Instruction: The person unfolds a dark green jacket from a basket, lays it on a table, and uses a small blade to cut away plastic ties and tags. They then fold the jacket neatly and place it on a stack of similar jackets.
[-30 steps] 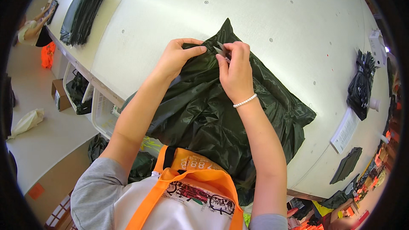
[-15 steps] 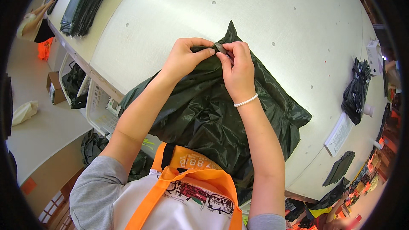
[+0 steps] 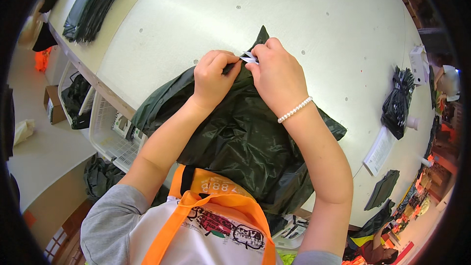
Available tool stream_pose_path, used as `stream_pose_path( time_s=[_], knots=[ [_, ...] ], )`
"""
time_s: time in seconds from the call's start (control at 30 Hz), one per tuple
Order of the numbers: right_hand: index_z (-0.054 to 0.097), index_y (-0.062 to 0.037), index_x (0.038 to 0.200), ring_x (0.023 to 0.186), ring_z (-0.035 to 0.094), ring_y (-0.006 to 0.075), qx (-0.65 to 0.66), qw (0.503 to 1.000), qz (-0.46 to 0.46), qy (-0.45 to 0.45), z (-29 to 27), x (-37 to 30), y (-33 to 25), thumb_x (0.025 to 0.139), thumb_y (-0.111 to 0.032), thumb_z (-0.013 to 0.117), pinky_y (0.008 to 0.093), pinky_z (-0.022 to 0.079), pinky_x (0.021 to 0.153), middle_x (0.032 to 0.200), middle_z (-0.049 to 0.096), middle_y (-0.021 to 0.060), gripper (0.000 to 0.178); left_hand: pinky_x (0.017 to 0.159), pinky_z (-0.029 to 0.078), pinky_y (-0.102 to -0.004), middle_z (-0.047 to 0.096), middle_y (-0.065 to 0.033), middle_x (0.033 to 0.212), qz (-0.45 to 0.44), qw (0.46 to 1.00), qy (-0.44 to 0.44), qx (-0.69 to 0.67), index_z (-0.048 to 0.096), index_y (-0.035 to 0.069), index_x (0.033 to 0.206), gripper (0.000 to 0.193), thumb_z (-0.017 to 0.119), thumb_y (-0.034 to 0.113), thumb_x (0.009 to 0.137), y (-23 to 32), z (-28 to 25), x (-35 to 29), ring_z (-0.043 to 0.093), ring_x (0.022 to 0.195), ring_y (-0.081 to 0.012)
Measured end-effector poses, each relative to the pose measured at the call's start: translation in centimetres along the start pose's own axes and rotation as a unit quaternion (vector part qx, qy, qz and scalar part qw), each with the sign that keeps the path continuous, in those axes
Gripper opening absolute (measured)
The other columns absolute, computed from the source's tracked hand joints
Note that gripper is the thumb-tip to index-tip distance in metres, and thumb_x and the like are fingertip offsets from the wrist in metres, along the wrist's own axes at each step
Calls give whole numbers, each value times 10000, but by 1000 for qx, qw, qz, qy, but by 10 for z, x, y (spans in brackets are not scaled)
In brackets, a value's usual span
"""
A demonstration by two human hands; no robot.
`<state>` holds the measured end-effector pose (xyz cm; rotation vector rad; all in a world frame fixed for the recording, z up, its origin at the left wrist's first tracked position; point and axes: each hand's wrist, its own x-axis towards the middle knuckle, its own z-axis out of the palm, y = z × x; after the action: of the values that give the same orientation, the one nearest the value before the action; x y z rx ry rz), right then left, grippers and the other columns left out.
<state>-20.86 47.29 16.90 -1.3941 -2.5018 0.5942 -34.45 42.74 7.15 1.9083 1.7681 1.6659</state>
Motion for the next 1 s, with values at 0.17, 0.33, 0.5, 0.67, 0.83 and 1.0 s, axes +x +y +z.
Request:
stream_pose_path(
  time_s=[0.17,0.33,0.5,0.67,0.83,1.0],
  knots=[
    [611,-18,825,733,607,317,-84,996,5,-20,-5,-5,-12,793,-133,684,392,504,664,882,562,127,139,611,472,-331,623,-53,752,39,999,7,1,569,56,734,194,729,-14,650,-1,0,-6,592,675,-246],
    [620,-13,832,757,606,325,-95,995,19,-30,-13,-10,-19,792,-134,685,403,502,680,891,569,129,143,627,465,-338,605,-51,746,59,998,6,6,548,61,726,198,719,-5,652,4,-7,-7,578,676,-246],
    [626,-12,832,777,604,328,-102,994,24,-43,-17,-18,-27,791,-132,685,404,498,694,891,578,132,139,624,457,-343,582,-51,732,71,997,5,8,515,60,709,217,709,-12,644,14,-14,-11,563,665,-246],
    [626,-8,820,771,604,331,-109,993,29,-43,-15,-26,-32,793,-125,679,402,498,688,879,586,137,131,616,447,-344,574,-52,732,88,996,-1,-2,513,60,711,216,705,-10,642,20,-17,-13,555,657,-246],
    [628,-1,777,772,610,337,-136,990,27,-35,-11,-27,-30,794,-111,669,404,500,686,867,593,149,118,611,441,-344,568,-49,735,111,994,-11,5,511,62,711,213,699,-10,640,17,-12,-15,549,657,-243],
    [635,3,768,778,613,341,-155,987,19,-29,-5,-22,-27,789,-102,670,405,503,691,867,596,155,112,614,442,-344,568,-47,737,123,992,-15,21,507,61,709,214,697,-12,643,10,-14,-17,549,663,-239]
  ],
)
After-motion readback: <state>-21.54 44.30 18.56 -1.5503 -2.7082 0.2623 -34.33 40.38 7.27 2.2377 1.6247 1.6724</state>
